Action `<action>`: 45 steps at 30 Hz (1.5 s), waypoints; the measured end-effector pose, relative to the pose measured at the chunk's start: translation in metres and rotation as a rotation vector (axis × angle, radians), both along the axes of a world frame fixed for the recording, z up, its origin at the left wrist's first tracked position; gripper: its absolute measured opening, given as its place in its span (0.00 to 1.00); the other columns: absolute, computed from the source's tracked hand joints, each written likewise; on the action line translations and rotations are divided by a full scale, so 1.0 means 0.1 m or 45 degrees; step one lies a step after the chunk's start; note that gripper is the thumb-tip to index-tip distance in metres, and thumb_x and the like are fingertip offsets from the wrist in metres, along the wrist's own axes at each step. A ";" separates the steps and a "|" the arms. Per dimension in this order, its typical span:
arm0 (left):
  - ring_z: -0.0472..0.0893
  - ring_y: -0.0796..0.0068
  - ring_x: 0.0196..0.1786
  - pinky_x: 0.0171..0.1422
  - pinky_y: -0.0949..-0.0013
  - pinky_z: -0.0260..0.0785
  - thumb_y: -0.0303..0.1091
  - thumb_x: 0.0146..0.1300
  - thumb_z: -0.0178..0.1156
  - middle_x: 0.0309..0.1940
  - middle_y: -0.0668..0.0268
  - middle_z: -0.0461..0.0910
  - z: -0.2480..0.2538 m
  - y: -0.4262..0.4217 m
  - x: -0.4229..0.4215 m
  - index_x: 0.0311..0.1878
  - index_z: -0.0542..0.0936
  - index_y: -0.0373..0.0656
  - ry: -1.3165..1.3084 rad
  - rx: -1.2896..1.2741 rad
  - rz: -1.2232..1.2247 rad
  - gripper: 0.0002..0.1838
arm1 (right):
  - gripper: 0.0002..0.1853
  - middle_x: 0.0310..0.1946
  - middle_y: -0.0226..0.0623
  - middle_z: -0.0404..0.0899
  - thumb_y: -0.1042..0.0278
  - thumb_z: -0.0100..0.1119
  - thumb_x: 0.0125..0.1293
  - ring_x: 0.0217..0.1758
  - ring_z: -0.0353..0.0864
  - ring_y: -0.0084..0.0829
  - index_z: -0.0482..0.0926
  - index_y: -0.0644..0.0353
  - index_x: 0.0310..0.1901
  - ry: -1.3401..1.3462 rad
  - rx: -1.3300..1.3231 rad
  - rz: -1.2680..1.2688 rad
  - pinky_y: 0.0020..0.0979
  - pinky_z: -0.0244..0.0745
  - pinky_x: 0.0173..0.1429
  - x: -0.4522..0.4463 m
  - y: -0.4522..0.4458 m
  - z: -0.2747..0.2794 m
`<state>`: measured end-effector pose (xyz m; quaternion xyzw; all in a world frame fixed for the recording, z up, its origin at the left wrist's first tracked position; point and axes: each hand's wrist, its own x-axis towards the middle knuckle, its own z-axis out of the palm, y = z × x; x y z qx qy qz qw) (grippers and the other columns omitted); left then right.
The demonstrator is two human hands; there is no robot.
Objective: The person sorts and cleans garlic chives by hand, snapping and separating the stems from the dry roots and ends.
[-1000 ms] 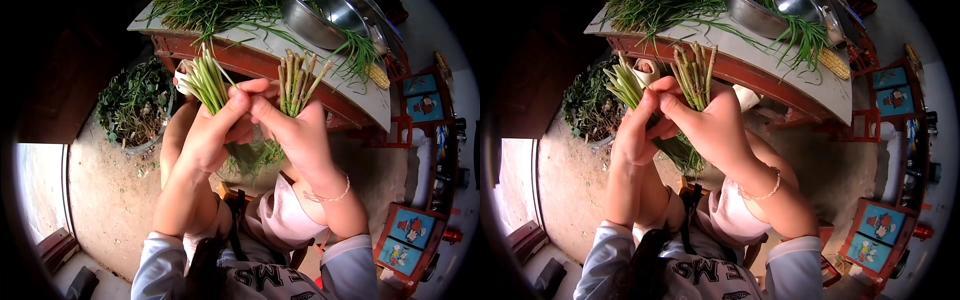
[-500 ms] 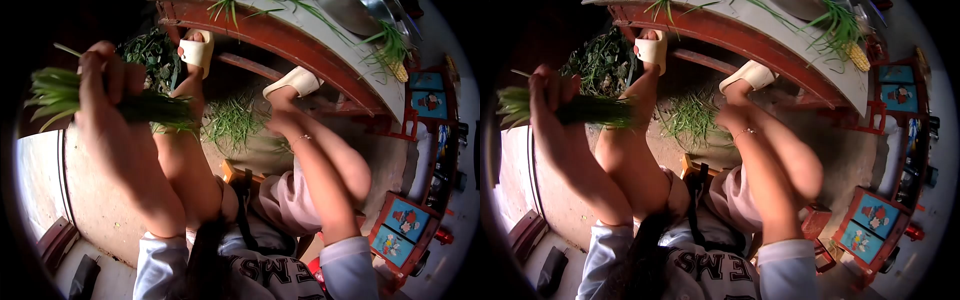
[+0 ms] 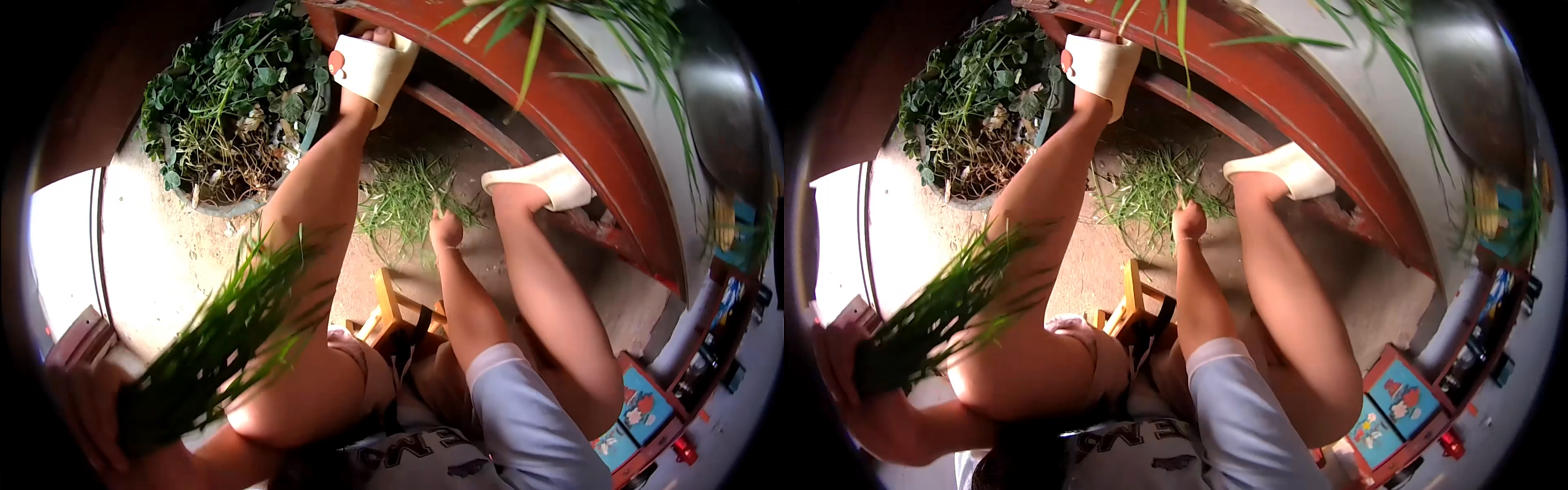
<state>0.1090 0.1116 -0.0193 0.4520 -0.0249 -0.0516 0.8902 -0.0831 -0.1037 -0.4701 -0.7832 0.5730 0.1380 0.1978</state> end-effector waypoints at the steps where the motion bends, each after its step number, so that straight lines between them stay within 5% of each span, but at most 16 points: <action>1: 0.52 0.85 0.17 0.28 0.80 0.53 0.31 0.64 0.37 0.15 0.74 0.52 -0.01 0.03 0.01 0.35 0.64 0.38 0.016 0.008 0.009 0.07 | 0.16 0.31 0.44 0.77 0.55 0.55 0.51 0.36 0.75 0.45 0.77 0.58 0.35 -0.025 -0.011 -0.094 0.40 0.70 0.38 0.12 -0.06 -0.10; 5: 0.52 0.83 0.16 0.27 0.79 0.52 0.31 0.64 0.36 0.15 0.73 0.52 0.03 0.16 0.06 0.32 0.62 0.40 0.038 0.056 0.050 0.08 | 0.21 0.36 0.45 0.76 0.54 0.59 0.47 0.41 0.75 0.45 0.74 0.56 0.42 0.005 0.018 -0.045 0.41 0.70 0.41 0.44 -0.16 -0.42; 8: 0.52 0.83 0.16 0.25 0.78 0.51 0.31 0.64 0.34 0.15 0.72 0.52 0.08 0.23 0.08 0.30 0.61 0.41 0.053 0.102 0.074 0.08 | 0.18 0.32 0.44 0.77 0.55 0.58 0.48 0.37 0.76 0.45 0.75 0.57 0.37 0.056 -0.028 -0.199 0.41 0.71 0.38 0.59 -0.20 -0.58; 17: 0.53 0.79 0.15 0.23 0.75 0.51 0.32 0.65 0.32 0.15 0.70 0.52 0.23 0.36 0.03 0.24 0.58 0.44 0.041 0.136 0.089 0.12 | 0.16 0.30 0.46 0.76 0.56 0.56 0.49 0.35 0.76 0.45 0.76 0.60 0.32 0.049 -0.037 0.107 0.41 0.72 0.37 0.57 -0.26 -0.87; 20: 0.53 0.72 0.13 0.26 0.70 0.60 0.40 0.64 0.37 0.11 0.71 0.52 0.25 0.46 0.09 0.22 0.58 0.44 0.158 0.128 -0.055 0.16 | 0.16 0.29 0.48 0.76 0.55 0.56 0.49 0.35 0.76 0.46 0.76 0.61 0.33 -0.017 -0.052 -0.072 0.41 0.72 0.37 0.57 -0.23 -0.75; 25: 0.53 0.76 0.14 0.27 0.72 0.57 0.32 0.59 0.37 0.12 0.71 0.53 0.24 0.39 0.00 0.21 0.57 0.44 0.087 -0.032 -0.095 0.11 | 0.13 0.28 0.50 0.76 0.61 0.56 0.50 0.32 0.76 0.47 0.77 0.64 0.31 -0.502 -0.388 -0.391 0.41 0.70 0.34 0.35 -0.36 -0.09; 30: 0.53 0.79 0.16 0.29 0.74 0.53 0.24 0.55 0.37 0.14 0.71 0.54 0.31 0.29 -0.14 0.19 0.56 0.45 0.043 -0.203 -0.170 0.09 | 0.12 0.23 0.49 0.76 0.64 0.57 0.47 0.27 0.75 0.47 0.77 0.65 0.29 -0.638 -0.609 -0.544 0.42 0.69 0.31 -0.01 -0.35 0.31; 34: 0.53 0.81 0.17 0.30 0.76 0.51 0.18 0.51 0.36 0.16 0.71 0.54 0.34 0.22 -0.23 0.18 0.55 0.46 0.078 -0.359 -0.224 0.11 | 0.12 0.24 0.47 0.77 0.65 0.56 0.48 0.27 0.76 0.44 0.77 0.66 0.30 -0.699 -0.339 -0.512 0.39 0.68 0.31 -0.21 -0.20 0.48; 37: 0.53 0.79 0.19 0.32 0.74 0.49 0.20 0.48 0.39 0.18 0.69 0.54 0.31 0.19 -0.28 0.19 0.54 0.45 0.146 -0.474 -0.236 0.09 | 0.10 0.25 0.36 0.76 0.67 0.57 0.50 0.27 0.72 0.26 0.76 0.67 0.28 -1.190 0.153 -0.765 0.32 0.66 0.33 -0.21 0.08 0.77; 40: 0.53 0.79 0.19 0.32 0.74 0.49 0.20 0.45 0.40 0.18 0.69 0.53 0.34 0.24 -0.24 0.19 0.53 0.45 0.140 -0.468 -0.408 0.09 | 0.08 0.22 0.32 0.74 0.69 0.58 0.50 0.25 0.70 0.24 0.76 0.66 0.28 -1.284 0.328 -0.854 0.30 0.64 0.32 -0.19 0.28 1.13; 42: 0.53 0.79 0.19 0.32 0.75 0.49 0.20 0.47 0.40 0.18 0.69 0.53 0.37 0.27 -0.23 0.20 0.56 0.43 0.120 -0.450 -0.468 0.08 | 0.06 0.20 0.29 0.72 0.71 0.58 0.49 0.20 0.66 0.19 0.75 0.64 0.27 -1.322 0.336 -0.896 0.25 0.61 0.25 -0.12 0.39 1.46; 45: 0.54 0.81 0.18 0.32 0.75 0.49 0.20 0.51 0.39 0.17 0.70 0.54 0.44 0.25 -0.24 0.24 0.60 0.39 0.100 -0.427 -0.544 0.04 | 0.02 0.17 0.25 0.68 0.73 0.55 0.50 0.09 0.52 0.13 0.73 0.59 0.25 -1.544 0.632 -1.028 0.18 0.42 0.14 0.02 0.55 2.28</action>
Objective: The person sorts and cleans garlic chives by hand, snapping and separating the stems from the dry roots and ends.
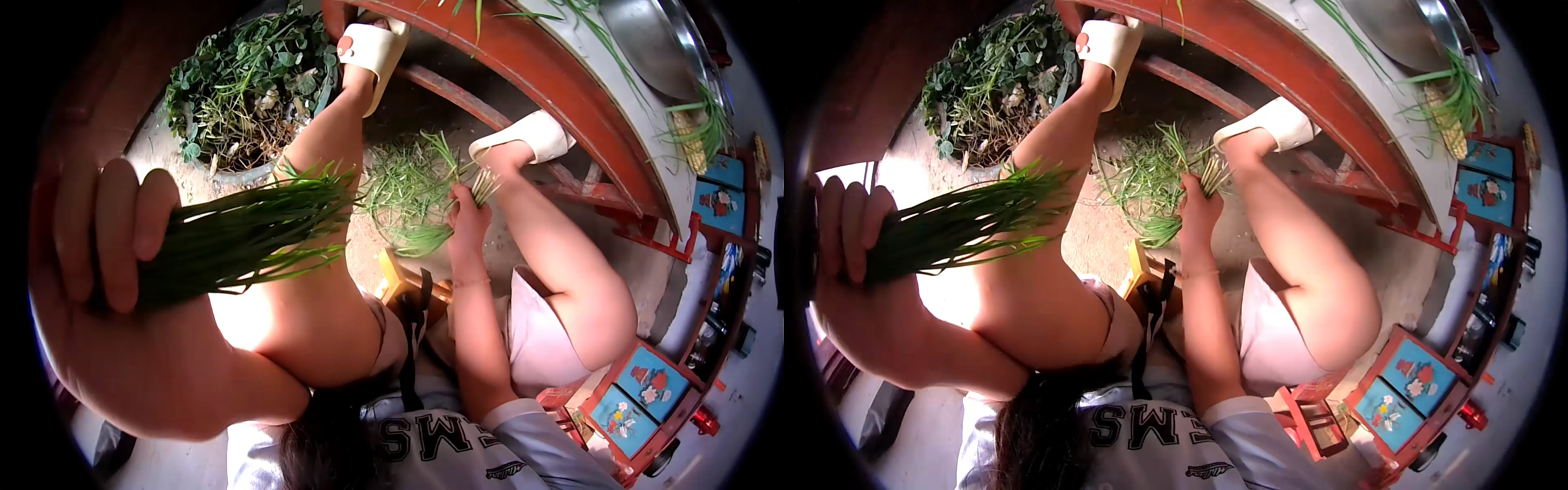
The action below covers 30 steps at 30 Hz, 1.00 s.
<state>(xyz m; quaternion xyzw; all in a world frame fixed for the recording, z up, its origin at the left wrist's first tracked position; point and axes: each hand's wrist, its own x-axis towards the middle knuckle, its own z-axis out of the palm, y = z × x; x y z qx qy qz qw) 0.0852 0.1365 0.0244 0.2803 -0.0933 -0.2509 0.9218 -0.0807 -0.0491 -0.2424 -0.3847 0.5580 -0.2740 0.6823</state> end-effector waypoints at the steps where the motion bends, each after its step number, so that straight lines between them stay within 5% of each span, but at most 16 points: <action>1: 0.54 0.83 0.17 0.30 0.76 0.49 0.22 0.55 0.39 0.16 0.72 0.54 -0.02 -0.02 0.00 0.29 0.64 0.36 -0.096 -0.015 -0.045 0.03 | 0.02 0.17 0.25 0.68 0.73 0.55 0.50 0.09 0.52 0.13 0.73 0.59 0.25 -0.008 -0.009 -0.006 0.18 0.42 0.14 0.00 0.02 0.23; 6: 0.51 0.90 0.12 0.19 0.83 0.44 0.29 0.62 0.43 0.11 0.77 0.53 -0.09 -0.04 0.08 0.42 0.70 0.30 -0.376 0.222 -0.192 0.12 | 0.04 0.19 0.26 0.67 0.73 0.51 0.54 0.10 0.52 0.12 0.73 0.65 0.29 -0.305 0.050 0.183 0.17 0.45 0.15 -0.08 0.07 1.37; 11: 0.56 0.90 0.16 0.21 0.83 0.48 0.34 0.57 0.52 0.14 0.77 0.60 0.05 -0.31 -0.31 0.40 0.74 0.32 -0.602 1.152 0.108 0.14 | 0.06 0.21 0.29 0.69 0.69 0.49 0.54 0.10 0.52 0.14 0.70 0.63 0.30 -0.274 -0.061 0.303 0.16 0.46 0.15 -0.20 0.11 2.09; 19: 0.72 0.82 0.27 0.37 0.82 0.65 0.30 0.44 0.66 0.23 0.68 0.74 0.03 -0.62 -0.72 0.41 0.74 0.31 -0.794 0.907 -0.460 0.20 | 0.08 0.19 0.28 0.71 0.70 0.55 0.53 0.13 0.57 0.11 0.74 0.66 0.31 -0.455 -0.099 0.415 0.14 0.50 0.17 -0.38 0.29 2.59; 30: 0.71 0.87 0.23 0.27 0.84 0.61 0.21 0.46 0.62 0.20 0.71 0.75 0.07 -0.81 -0.94 0.29 0.77 0.34 -0.572 0.841 -0.192 0.05 | 0.09 0.22 0.30 0.75 0.72 0.56 0.54 0.18 0.65 0.12 0.76 0.68 0.34 -0.312 -0.262 0.553 0.14 0.57 0.21 -0.52 0.19 2.72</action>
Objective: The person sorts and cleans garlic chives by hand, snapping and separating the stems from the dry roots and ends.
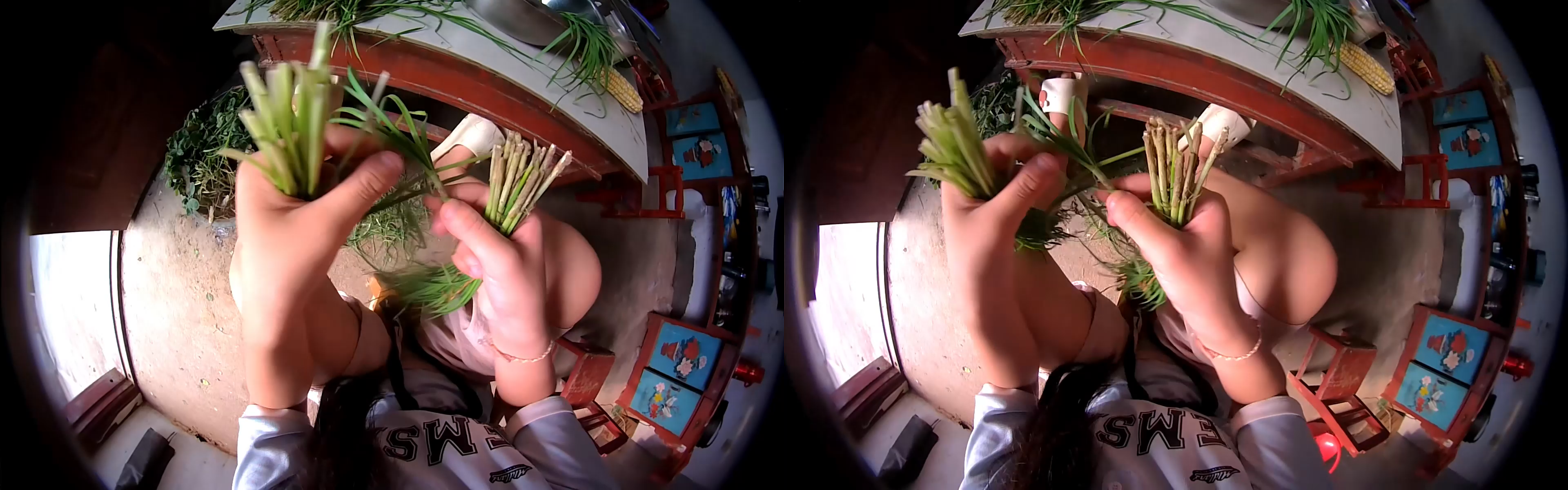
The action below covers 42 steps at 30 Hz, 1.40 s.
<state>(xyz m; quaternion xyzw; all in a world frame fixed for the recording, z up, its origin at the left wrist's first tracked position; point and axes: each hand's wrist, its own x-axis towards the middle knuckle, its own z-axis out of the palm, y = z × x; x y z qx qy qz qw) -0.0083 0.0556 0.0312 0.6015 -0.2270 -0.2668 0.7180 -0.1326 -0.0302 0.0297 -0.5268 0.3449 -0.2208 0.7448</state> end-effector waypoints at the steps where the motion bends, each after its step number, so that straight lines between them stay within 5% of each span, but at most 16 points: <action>1: 0.70 0.87 0.23 0.27 0.84 0.61 0.21 0.46 0.62 0.20 0.71 0.75 0.01 -0.01 0.00 0.28 0.77 0.35 -0.012 -0.008 0.072 0.05 | 0.08 0.22 0.31 0.76 0.73 0.56 0.54 0.20 0.67 0.13 0.76 0.69 0.33 0.025 -0.122 0.027 0.15 0.60 0.23 -0.01 -0.03 0.00; 5: 0.67 0.89 0.20 0.22 0.87 0.54 0.23 0.47 0.62 0.18 0.72 0.73 -0.01 0.02 0.09 0.29 0.77 0.37 -0.144 -0.031 0.291 0.05 | 0.07 0.21 0.29 0.75 0.74 0.56 0.54 0.21 0.68 0.13 0.77 0.69 0.33 0.039 -0.268 0.039 0.15 0.61 0.26 -0.10 -0.20 0.00; 7: 0.71 0.87 0.24 0.27 0.86 0.61 0.25 0.48 0.62 0.21 0.71 0.74 -0.03 0.04 0.17 0.29 0.77 0.37 -0.217 -0.070 0.361 0.05 | 0.07 0.20 0.28 0.75 0.73 0.57 0.53 0.21 0.68 0.13 0.78 0.68 0.32 0.127 -0.263 0.068 0.16 0.61 0.25 -0.12 -0.32 0.01; 9: 0.73 0.86 0.27 0.32 0.85 0.64 0.26 0.49 0.62 0.23 0.70 0.75 -0.05 0.09 0.24 0.31 0.78 0.37 -0.272 0.004 0.392 0.06 | 0.06 0.19 0.29 0.75 0.72 0.59 0.51 0.21 0.70 0.14 0.78 0.66 0.29 0.171 -0.750 0.116 0.17 0.63 0.26 -0.11 -0.44 -0.08; 13: 0.73 0.86 0.29 0.35 0.85 0.64 0.27 0.49 0.62 0.25 0.70 0.76 -0.07 0.11 0.31 0.32 0.78 0.36 -0.258 0.109 0.316 0.07 | 0.05 0.18 0.30 0.75 0.72 0.59 0.48 0.20 0.70 0.16 0.78 0.64 0.26 0.257 -0.932 0.239 0.17 0.62 0.25 0.00 -0.74 0.02; 17: 0.73 0.86 0.31 0.38 0.84 0.63 0.25 0.49 0.62 0.26 0.70 0.77 -0.12 0.10 0.31 0.33 0.78 0.35 -0.240 0.055 0.330 0.07 | 0.06 0.18 0.29 0.72 0.75 0.60 0.45 0.19 0.70 0.16 0.76 0.65 0.27 0.308 -0.655 0.331 0.18 0.63 0.24 0.21 -0.87 0.03; 19: 0.61 0.91 0.21 0.26 0.85 0.50 0.28 0.52 0.59 0.27 0.70 0.76 -0.14 0.08 0.32 0.36 0.77 0.36 -0.292 0.132 0.371 0.09 | 0.07 0.12 0.20 0.63 0.75 0.57 0.48 0.11 0.52 0.09 0.75 0.64 0.31 0.207 -0.533 0.301 0.16 0.41 0.16 0.31 -0.91 -0.04; 24: 0.55 0.93 0.16 0.20 0.85 0.43 0.31 0.54 0.57 0.27 0.69 0.76 -0.16 0.08 0.30 0.39 0.75 0.35 -0.213 0.200 0.377 0.11 | 0.09 0.37 0.37 0.75 0.67 0.51 0.55 0.17 0.56 0.10 0.72 0.62 0.35 -0.063 -0.395 0.263 0.13 0.47 0.16 0.42 -1.08 -0.25; 27: 0.54 0.93 0.16 0.20 0.84 0.43 0.32 0.56 0.55 0.23 0.72 0.72 -0.14 0.06 0.27 0.40 0.74 0.34 -0.247 0.134 0.410 0.12 | 0.11 0.30 0.32 0.74 0.64 0.52 0.57 0.17 0.55 0.10 0.73 0.62 0.36 -0.082 -0.381 0.272 0.14 0.50 0.18 0.46 -1.10 -0.32; 29: 0.53 0.92 0.16 0.20 0.83 0.42 0.33 0.57 0.54 0.19 0.75 0.66 -0.18 0.17 0.39 0.40 0.74 0.33 -0.232 0.189 0.256 0.12 | 0.12 0.22 0.33 0.72 0.65 0.51 0.59 0.21 0.74 0.24 0.72 0.65 0.38 0.029 -0.210 0.265 0.20 0.71 0.22 0.45 -1.15 -0.35; 31: 0.52 0.91 0.16 0.20 0.83 0.42 0.32 0.57 0.53 0.16 0.76 0.61 -0.20 0.21 0.41 0.39 0.73 0.32 -0.240 0.237 0.191 0.12 | 0.10 0.21 0.28 0.71 0.65 0.51 0.59 0.20 0.70 0.18 0.72 0.65 0.36 -0.009 -0.045 0.263 0.17 0.59 0.16 0.44 -1.07 -0.32; 35: 0.52 0.91 0.15 0.20 0.83 0.41 0.30 0.58 0.51 0.16 0.75 0.62 -0.20 0.20 0.38 0.39 0.74 0.32 -0.300 0.270 0.249 0.11 | 0.14 0.20 0.30 0.69 0.60 0.50 0.60 0.22 0.72 0.21 0.72 0.64 0.37 0.121 -0.024 0.204 0.19 0.64 0.21 0.49 -0.97 -0.48; 36: 0.52 0.91 0.15 0.19 0.83 0.41 0.30 0.58 0.51 0.16 0.75 0.62 -0.20 0.21 0.39 0.39 0.74 0.32 -0.309 0.285 0.265 0.11 | 0.17 0.23 0.31 0.71 0.58 0.51 0.59 0.25 0.75 0.25 0.71 0.65 0.40 0.198 -0.072 0.280 0.21 0.73 0.31 0.46 -0.94 -0.42; 37: 0.52 0.91 0.15 0.19 0.83 0.41 0.30 0.58 0.51 0.16 0.75 0.62 -0.20 0.21 0.39 0.39 0.74 0.32 -0.318 0.300 0.281 0.10 | 0.17 0.23 0.31 0.71 0.58 0.51 0.59 0.25 0.75 0.25 0.71 0.65 0.40 0.197 -0.070 0.277 0.21 0.73 0.31 0.45 -0.93 -0.45; 39: 0.52 0.91 0.15 0.19 0.83 0.42 0.30 0.58 0.51 0.18 0.74 0.64 -0.24 0.27 0.47 0.39 0.74 0.32 -0.299 0.259 0.193 0.11 | 0.13 0.25 0.27 0.70 0.60 0.52 0.58 0.18 0.56 0.10 0.74 0.62 0.37 0.185 -0.337 0.417 0.15 0.53 0.21 0.44 -0.93 -0.54; 42: 0.53 0.91 0.15 0.19 0.83 0.42 0.30 0.58 0.51 0.20 0.73 0.66 -0.21 0.25 0.48 0.39 0.74 0.32 -0.257 0.224 0.114 0.11 | 0.17 0.22 0.23 0.67 0.55 0.50 0.60 0.24 0.61 0.12 0.76 0.63 0.37 0.119 -0.234 0.474 0.17 0.59 0.27 0.45 -0.90 -0.60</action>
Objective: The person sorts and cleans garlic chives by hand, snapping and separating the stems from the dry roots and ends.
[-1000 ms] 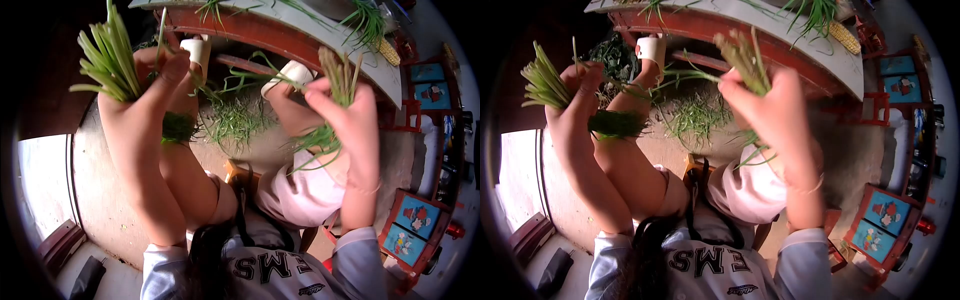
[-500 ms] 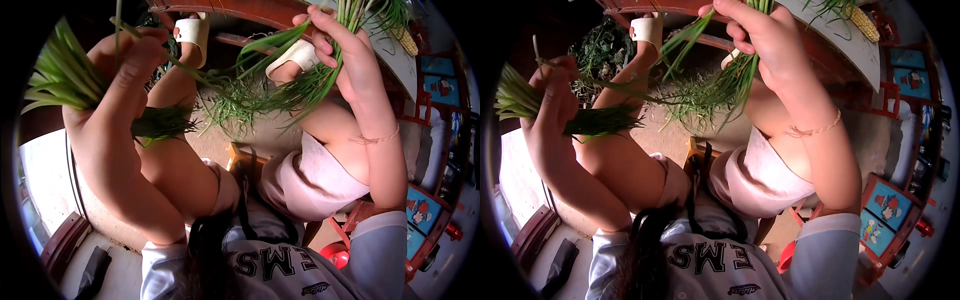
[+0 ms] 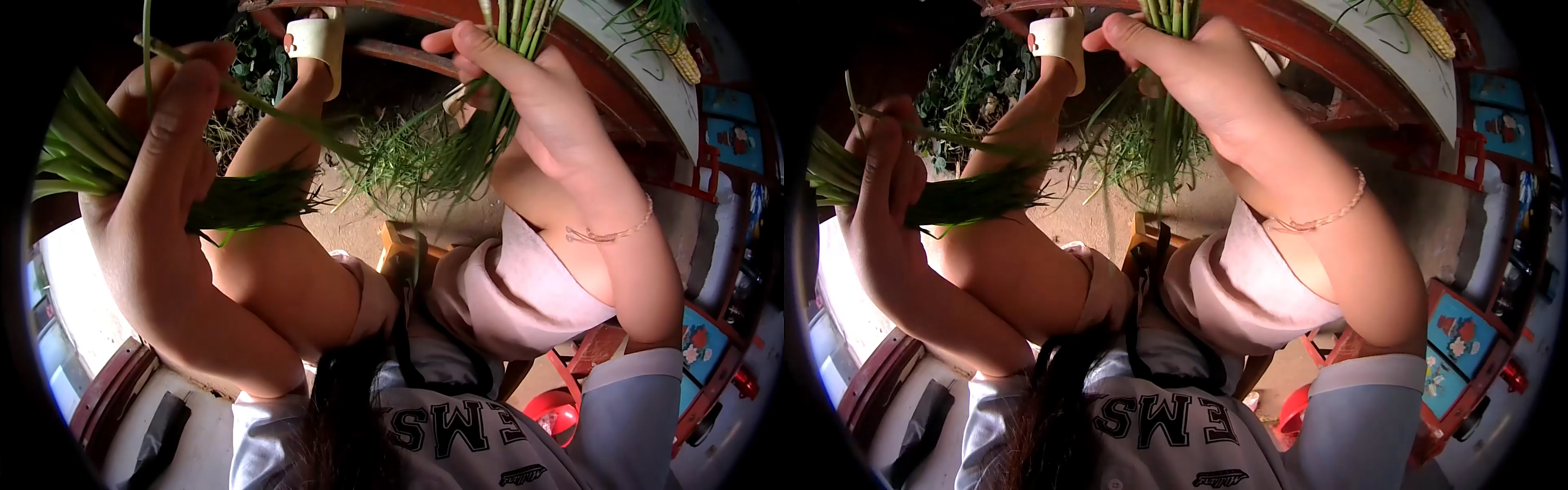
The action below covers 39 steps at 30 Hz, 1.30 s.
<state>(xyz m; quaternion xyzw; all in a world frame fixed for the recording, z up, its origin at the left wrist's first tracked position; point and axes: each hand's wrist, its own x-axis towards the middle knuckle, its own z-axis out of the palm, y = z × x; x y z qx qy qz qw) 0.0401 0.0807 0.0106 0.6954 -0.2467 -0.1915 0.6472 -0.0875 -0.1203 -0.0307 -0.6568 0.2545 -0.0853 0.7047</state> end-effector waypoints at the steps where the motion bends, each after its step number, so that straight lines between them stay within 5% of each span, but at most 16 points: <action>1: 0.53 0.91 0.15 0.19 0.83 0.42 0.30 0.58 0.51 0.20 0.73 0.66 0.02 -0.03 -0.01 0.39 0.74 0.32 0.011 -0.008 -0.016 0.10 | 0.17 0.23 0.24 0.69 0.55 0.50 0.60 0.26 0.63 0.13 0.76 0.63 0.36 -0.024 0.121 -0.051 0.18 0.61 0.30 0.03 0.02 0.00; 5: 0.58 0.91 0.19 0.23 0.84 0.49 0.30 0.58 0.49 0.23 0.71 0.70 0.09 -0.24 -0.32 0.36 0.73 0.35 -0.090 0.039 0.206 0.08 | 0.19 0.34 0.32 0.76 0.56 0.43 0.64 0.35 0.70 0.17 0.75 0.65 0.37 -0.308 -0.202 0.080 0.21 0.65 0.38 0.07 0.02 -0.01; 9: 0.64 0.89 0.22 0.28 0.84 0.56 0.29 0.58 0.48 0.24 0.70 0.71 0.21 -0.42 -0.48 0.32 0.72 0.38 0.032 -0.005 0.242 0.06 | 0.16 0.32 0.32 0.76 0.59 0.43 0.63 0.20 0.65 0.12 0.74 0.64 0.41 -0.286 -0.138 0.273 0.14 0.56 0.21 0.03 0.07 0.27; 12: 0.65 0.89 0.22 0.28 0.85 0.56 0.29 0.56 0.50 0.22 0.71 0.70 0.24 -0.47 -0.55 0.31 0.72 0.37 0.104 -0.070 0.248 0.05 | 0.14 0.31 0.34 0.77 0.63 0.52 0.58 0.22 0.67 0.13 0.75 0.64 0.40 -0.287 -0.160 0.252 0.15 0.58 0.22 0.01 0.13 0.36; 14: 0.65 0.89 0.23 0.27 0.85 0.55 0.29 0.55 0.52 0.20 0.72 0.69 0.24 -0.52 -0.57 0.30 0.72 0.36 0.121 -0.137 0.238 0.06 | 0.13 0.30 0.36 0.77 0.66 0.60 0.52 0.36 0.74 0.25 0.76 0.67 0.35 -0.372 0.059 0.355 0.23 0.67 0.43 0.00 0.15 0.45; 18: 0.73 0.83 0.29 0.34 0.82 0.64 0.25 0.50 0.61 0.26 0.67 0.76 0.26 -0.46 -0.45 0.33 0.76 0.34 0.372 -0.221 -0.006 0.07 | 0.10 0.28 0.35 0.77 0.70 0.61 0.51 0.30 0.73 0.23 0.76 0.67 0.33 -0.418 0.127 0.365 0.21 0.67 0.35 -0.01 0.19 0.56; 25: 0.73 0.82 0.31 0.36 0.82 0.65 0.24 0.51 0.60 0.27 0.67 0.76 0.27 -0.55 -0.46 0.34 0.76 0.33 0.496 -0.465 0.003 0.07 | 0.07 0.23 0.35 0.76 0.72 0.58 0.52 0.21 0.68 0.17 0.74 0.66 0.31 -0.506 0.104 0.238 0.17 0.62 0.26 -0.02 0.25 0.56; 29: 0.66 0.89 0.20 0.22 0.86 0.56 0.24 0.51 0.59 0.21 0.74 0.72 0.28 -0.54 -0.46 0.41 0.76 0.35 0.360 -0.346 0.115 0.11 | 0.07 0.23 0.36 0.76 0.69 0.55 0.55 0.12 0.54 0.08 0.72 0.64 0.29 -0.261 0.087 0.188 0.13 0.46 0.15 -0.07 0.20 0.62; 31: 0.61 0.92 0.16 0.18 0.86 0.49 0.24 0.51 0.59 0.18 0.77 0.69 0.31 -0.54 -0.48 0.42 0.76 0.36 0.319 -0.329 0.242 0.13 | 0.07 0.23 0.37 0.76 0.68 0.54 0.56 0.11 0.54 0.09 0.71 0.64 0.30 -0.254 0.152 0.152 0.12 0.47 0.15 -0.07 0.17 0.65; 39: 0.74 0.82 0.32 0.38 0.79 0.66 0.23 0.46 0.62 0.26 0.67 0.76 0.37 -0.56 -0.54 0.34 0.78 0.36 0.410 -0.260 -0.030 0.09 | 0.07 0.24 0.33 0.74 0.68 0.55 0.56 0.12 0.54 0.08 0.71 0.63 0.31 -0.219 0.314 0.106 0.10 0.48 0.15 -0.14 0.15 0.72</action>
